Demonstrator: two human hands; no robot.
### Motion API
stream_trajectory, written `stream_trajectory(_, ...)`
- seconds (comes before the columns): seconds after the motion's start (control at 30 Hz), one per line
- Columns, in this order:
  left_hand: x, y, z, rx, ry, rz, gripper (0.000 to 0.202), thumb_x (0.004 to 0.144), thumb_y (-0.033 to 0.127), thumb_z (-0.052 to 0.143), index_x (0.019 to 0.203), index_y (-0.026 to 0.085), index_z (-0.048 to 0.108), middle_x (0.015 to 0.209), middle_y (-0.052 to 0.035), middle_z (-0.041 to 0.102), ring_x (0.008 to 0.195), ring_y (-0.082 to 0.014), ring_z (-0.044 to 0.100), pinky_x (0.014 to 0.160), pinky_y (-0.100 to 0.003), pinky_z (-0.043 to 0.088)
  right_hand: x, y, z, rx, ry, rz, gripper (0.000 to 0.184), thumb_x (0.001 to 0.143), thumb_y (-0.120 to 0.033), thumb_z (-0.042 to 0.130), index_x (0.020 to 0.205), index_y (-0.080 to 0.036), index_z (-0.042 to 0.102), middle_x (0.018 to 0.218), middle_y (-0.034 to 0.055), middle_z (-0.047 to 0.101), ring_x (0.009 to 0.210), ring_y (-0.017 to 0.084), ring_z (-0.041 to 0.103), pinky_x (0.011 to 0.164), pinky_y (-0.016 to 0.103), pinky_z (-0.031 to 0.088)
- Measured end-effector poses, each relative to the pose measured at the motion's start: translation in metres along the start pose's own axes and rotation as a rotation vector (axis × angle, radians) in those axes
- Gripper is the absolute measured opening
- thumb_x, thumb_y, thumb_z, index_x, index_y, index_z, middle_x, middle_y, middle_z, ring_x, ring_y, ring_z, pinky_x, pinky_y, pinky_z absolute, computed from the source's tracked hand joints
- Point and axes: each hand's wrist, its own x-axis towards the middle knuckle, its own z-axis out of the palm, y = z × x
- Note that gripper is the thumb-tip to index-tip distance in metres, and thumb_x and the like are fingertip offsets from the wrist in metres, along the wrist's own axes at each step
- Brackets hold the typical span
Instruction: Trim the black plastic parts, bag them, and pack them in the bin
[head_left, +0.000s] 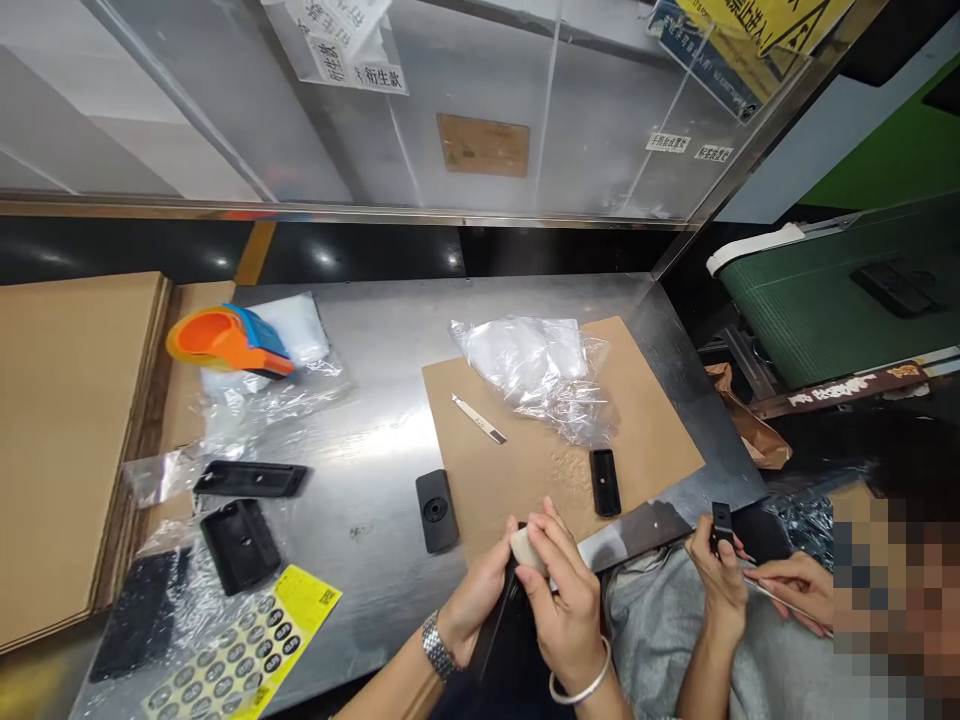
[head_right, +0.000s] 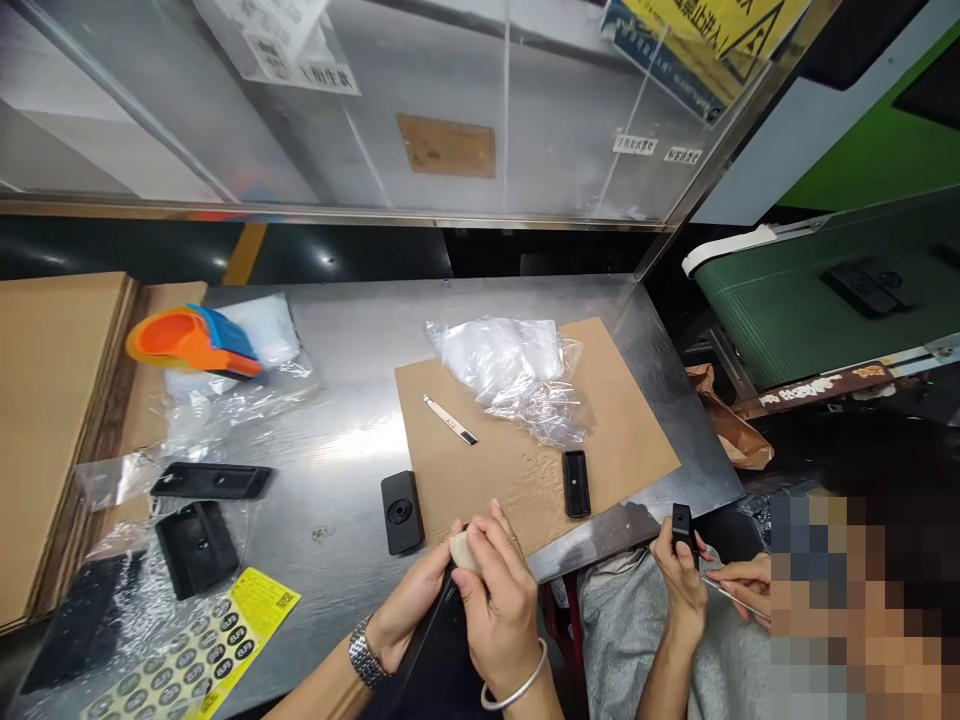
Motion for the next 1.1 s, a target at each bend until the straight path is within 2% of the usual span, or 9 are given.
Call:
stream_trajectory(0.13, 0.001, -0.001, 0.001, 0.024, -0.004, 0.011, 0.042, 0.082, 0.045, 0.042, 0.103, 0.014, 0.06, 0.056, -0.0019, 0.062, 0.043, -0.0125, 0.053, 0.045, -0.023, 0.042, 0.0, 0.001, 0.001, -0.057, -0.014, -0.053, 0.045, 0.081, -0.01, 0.047, 0.125, -0.022, 0.043, 0.127, 0.0085, 0.047, 0.12, 0.024, 0.04, 0.095, 0.045, 0.041)
stream_trajectory(0.3, 0.003, -0.002, -0.002, -0.03, 0.092, 0.168, 0.024, 0.08, 0.032, 0.052, 0.087, 0.013, 0.065, 0.076, -0.0035, 0.066, 0.074, -0.0125, 0.059, 0.075, -0.019, 0.043, 0.004, 0.005, 0.001, -0.066, -0.035, -0.069, 0.043, 0.081, -0.011, 0.047, 0.123, -0.022, 0.046, 0.124, 0.0076, 0.05, 0.121, 0.025, 0.038, 0.095, 0.045, 0.041)
stream_trajectory(0.43, 0.003, 0.002, -0.006, -0.179, 0.005, 0.019, 0.038, 0.081, 0.044, 0.044, 0.103, 0.015, 0.058, 0.062, -0.0026, 0.061, 0.053, -0.0137, 0.055, 0.056, -0.026, 0.045, 0.003, 0.006, -0.001, -0.093, 0.029, 0.052, 0.037, 0.082, -0.017, 0.048, 0.119, -0.021, 0.051, 0.121, 0.0099, 0.052, 0.114, 0.024, 0.046, 0.092, 0.044, 0.043)
stream_trajectory(0.5, 0.004, 0.008, -0.007, -0.261, 0.062, 0.031, 0.039, 0.082, 0.046, 0.041, 0.105, 0.017, 0.054, 0.062, -0.0016, 0.059, 0.049, -0.0128, 0.054, 0.052, -0.025, 0.044, -0.004, -0.002, 0.002, -0.083, -0.008, 0.087, 0.038, 0.082, -0.017, 0.048, 0.12, -0.02, 0.05, 0.122, 0.0105, 0.051, 0.113, 0.024, 0.047, 0.091, 0.043, 0.044)
stream_trajectory(0.6, 0.008, 0.015, -0.01, -0.336, 0.211, 0.047, 0.034, 0.082, 0.046, 0.039, 0.097, 0.019, 0.054, 0.059, -0.0003, 0.056, 0.045, -0.0123, 0.052, 0.046, -0.024, 0.042, -0.019, -0.016, 0.008, -0.021, -0.158, -0.057, 0.043, 0.082, -0.014, 0.048, 0.124, -0.02, 0.045, 0.125, 0.0096, 0.049, 0.12, 0.024, 0.039, 0.096, 0.044, 0.039)
stream_trajectory(0.7, 0.009, 0.017, -0.02, -0.408, 0.19, -0.068, 0.036, 0.083, 0.043, 0.035, 0.082, 0.014, 0.056, 0.053, -0.0025, 0.053, 0.042, -0.0139, 0.051, 0.041, -0.025, 0.041, -0.033, -0.016, 0.009, 0.031, -0.207, -0.106, 0.044, 0.083, -0.012, 0.044, 0.126, -0.02, 0.043, 0.126, 0.0096, 0.048, 0.122, 0.024, 0.037, 0.098, 0.045, 0.036)
stream_trajectory(0.83, 0.015, 0.009, -0.029, -0.499, 0.218, -0.064, 0.031, 0.084, 0.034, 0.033, 0.07, 0.013, 0.053, 0.056, -0.0049, 0.055, 0.051, -0.0148, 0.055, 0.052, -0.031, 0.049, -0.05, -0.003, 0.009, 0.296, -0.089, 0.283, 0.031, 0.086, -0.026, 0.042, 0.114, -0.02, 0.056, 0.111, 0.01, 0.059, 0.102, 0.022, 0.055, 0.089, 0.04, 0.045)
stream_trajectory(0.97, 0.034, -0.003, -0.009, -0.428, 0.296, 0.079, 0.008, 0.08, 0.026, 0.047, 0.079, 0.018, 0.05, 0.06, 0.0007, 0.055, 0.058, -0.0162, 0.059, 0.06, -0.036, 0.051, -0.059, 0.011, 0.018, 0.819, 0.185, 0.712, 0.035, 0.086, -0.041, 0.039, 0.105, -0.019, 0.059, 0.103, 0.0093, 0.063, 0.09, 0.021, 0.061, 0.07, 0.037, 0.053)
stream_trajectory(1.1, 0.055, -0.013, 0.02, -0.107, 0.412, 0.339, 0.024, 0.07, 0.025, 0.063, 0.083, 0.023, 0.044, 0.056, 0.0082, 0.047, 0.046, -0.008, 0.052, 0.048, -0.021, 0.045, -0.068, 0.028, 0.015, 0.832, 0.441, 0.799, 0.039, 0.083, -0.044, 0.044, 0.107, -0.017, 0.056, 0.097, 0.0092, 0.063, 0.08, 0.018, 0.062, 0.058, 0.028, 0.052)
